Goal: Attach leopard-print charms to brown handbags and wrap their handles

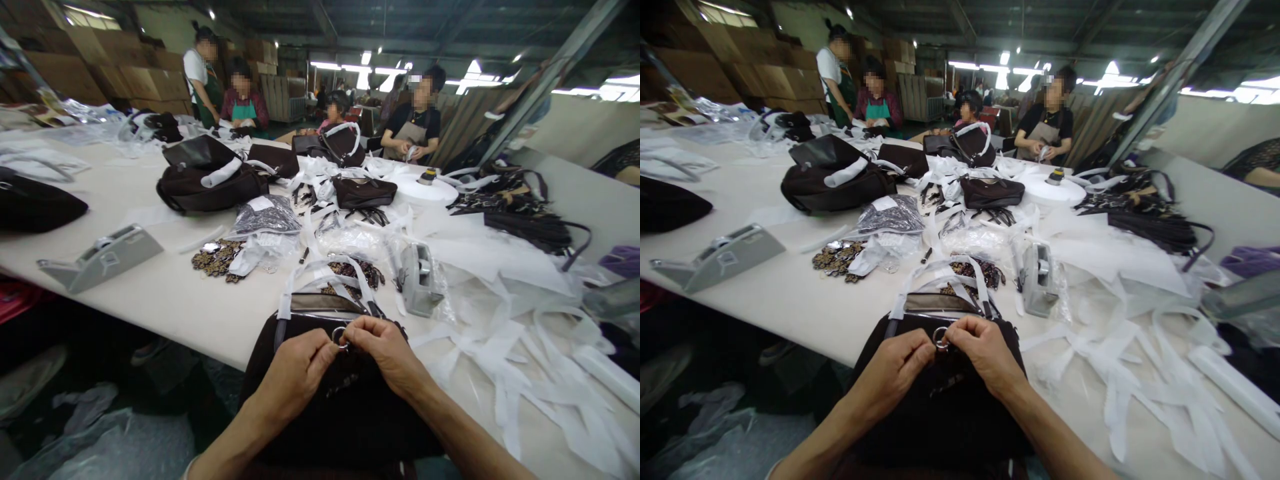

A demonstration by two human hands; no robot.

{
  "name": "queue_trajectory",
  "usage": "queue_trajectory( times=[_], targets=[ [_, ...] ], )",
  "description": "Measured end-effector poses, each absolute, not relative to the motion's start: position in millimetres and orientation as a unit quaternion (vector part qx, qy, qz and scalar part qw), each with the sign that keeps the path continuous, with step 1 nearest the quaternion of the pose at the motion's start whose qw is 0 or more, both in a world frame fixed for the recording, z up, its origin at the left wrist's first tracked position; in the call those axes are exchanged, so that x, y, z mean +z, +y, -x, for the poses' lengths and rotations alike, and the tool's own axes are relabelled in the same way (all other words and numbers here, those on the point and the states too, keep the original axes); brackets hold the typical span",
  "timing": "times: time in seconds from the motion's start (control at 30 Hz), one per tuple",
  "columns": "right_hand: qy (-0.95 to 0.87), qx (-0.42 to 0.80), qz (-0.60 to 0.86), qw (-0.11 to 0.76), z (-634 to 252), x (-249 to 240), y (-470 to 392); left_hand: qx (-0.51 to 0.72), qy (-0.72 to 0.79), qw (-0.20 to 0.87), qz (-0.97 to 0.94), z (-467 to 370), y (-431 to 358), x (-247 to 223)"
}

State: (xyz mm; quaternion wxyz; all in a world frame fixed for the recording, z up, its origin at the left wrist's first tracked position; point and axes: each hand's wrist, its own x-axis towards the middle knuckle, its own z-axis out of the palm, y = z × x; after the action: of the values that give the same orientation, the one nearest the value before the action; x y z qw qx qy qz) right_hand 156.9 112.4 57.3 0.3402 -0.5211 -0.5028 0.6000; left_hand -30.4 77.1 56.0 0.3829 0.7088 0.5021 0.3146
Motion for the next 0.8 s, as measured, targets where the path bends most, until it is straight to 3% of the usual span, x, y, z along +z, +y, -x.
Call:
queue_trajectory(
  times=[0.27,0.63,0.8],
  targets=[
    [-0.513,0.603,0.525,0.314,-156,58,112,0.385,0.458,0.626,-0.501,32,92,47],
    [-0.513,0.618,0.497,0.329,-153,64,105,0.414,0.452,0.673,-0.414,21,92,48],
    [-0.538,0.533,0.543,0.363,-157,75,85,0.443,0.415,0.725,-0.324,7,80,55]
  ],
)
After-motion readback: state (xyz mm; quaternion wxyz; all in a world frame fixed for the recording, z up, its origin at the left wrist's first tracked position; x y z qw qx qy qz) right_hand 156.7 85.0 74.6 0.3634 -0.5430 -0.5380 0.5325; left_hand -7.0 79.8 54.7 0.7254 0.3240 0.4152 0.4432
